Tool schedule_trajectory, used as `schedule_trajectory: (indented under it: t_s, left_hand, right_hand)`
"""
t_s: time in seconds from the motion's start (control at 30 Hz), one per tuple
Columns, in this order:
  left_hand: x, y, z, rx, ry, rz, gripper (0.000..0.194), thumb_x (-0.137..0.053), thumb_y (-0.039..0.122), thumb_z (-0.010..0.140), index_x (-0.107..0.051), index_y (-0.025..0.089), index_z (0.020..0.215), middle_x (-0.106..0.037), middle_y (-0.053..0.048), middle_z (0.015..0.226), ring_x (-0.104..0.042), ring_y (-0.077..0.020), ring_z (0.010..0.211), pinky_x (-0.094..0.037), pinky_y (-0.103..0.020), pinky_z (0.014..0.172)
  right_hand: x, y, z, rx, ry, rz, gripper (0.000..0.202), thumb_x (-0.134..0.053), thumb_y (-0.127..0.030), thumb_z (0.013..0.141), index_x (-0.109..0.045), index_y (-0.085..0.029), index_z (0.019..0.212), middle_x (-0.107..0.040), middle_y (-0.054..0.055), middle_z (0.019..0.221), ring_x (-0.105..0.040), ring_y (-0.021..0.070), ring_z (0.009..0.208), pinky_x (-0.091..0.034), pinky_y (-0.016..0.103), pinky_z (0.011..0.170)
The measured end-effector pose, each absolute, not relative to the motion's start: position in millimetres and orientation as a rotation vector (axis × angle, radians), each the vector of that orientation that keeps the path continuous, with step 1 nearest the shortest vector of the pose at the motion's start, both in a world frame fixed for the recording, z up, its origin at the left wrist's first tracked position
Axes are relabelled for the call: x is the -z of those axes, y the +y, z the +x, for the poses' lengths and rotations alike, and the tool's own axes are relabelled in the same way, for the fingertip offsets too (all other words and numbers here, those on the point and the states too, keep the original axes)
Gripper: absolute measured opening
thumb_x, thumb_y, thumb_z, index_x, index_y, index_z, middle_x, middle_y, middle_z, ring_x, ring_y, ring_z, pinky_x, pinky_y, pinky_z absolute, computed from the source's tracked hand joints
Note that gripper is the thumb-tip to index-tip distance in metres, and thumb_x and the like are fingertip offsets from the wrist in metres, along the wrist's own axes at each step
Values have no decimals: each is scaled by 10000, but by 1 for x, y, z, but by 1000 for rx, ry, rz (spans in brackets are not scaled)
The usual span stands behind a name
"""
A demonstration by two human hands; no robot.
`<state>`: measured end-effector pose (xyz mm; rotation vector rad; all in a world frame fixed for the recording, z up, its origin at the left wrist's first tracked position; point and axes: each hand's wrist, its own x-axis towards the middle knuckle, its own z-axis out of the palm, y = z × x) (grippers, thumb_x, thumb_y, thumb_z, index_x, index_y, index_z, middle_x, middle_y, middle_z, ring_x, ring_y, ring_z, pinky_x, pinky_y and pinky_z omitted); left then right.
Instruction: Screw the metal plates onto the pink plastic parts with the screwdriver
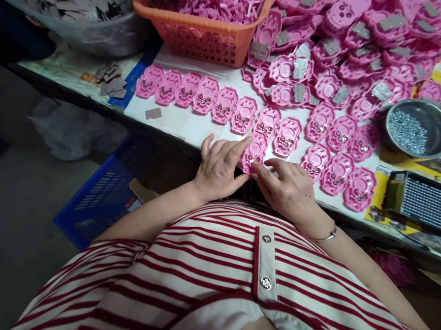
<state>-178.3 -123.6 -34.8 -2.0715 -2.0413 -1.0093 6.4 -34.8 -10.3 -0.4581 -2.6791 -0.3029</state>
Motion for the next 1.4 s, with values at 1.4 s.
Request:
schedule_trajectory:
  t_s: [1.4]
  left_hand:
    - [44, -130, -186, 1069, -2302, -2071, 960, -827, 415, 742, -246, 264, 1491, -661, -86, 1312, -546, -277, 1270, -166, -544, 1203]
  right_hand:
    - [24, -34, 16, 149, -2610, -460, 232, -619, -288, 915, -637, -208, 1131, -684, 53, 981, -505, 167, 821, -349, 303, 745]
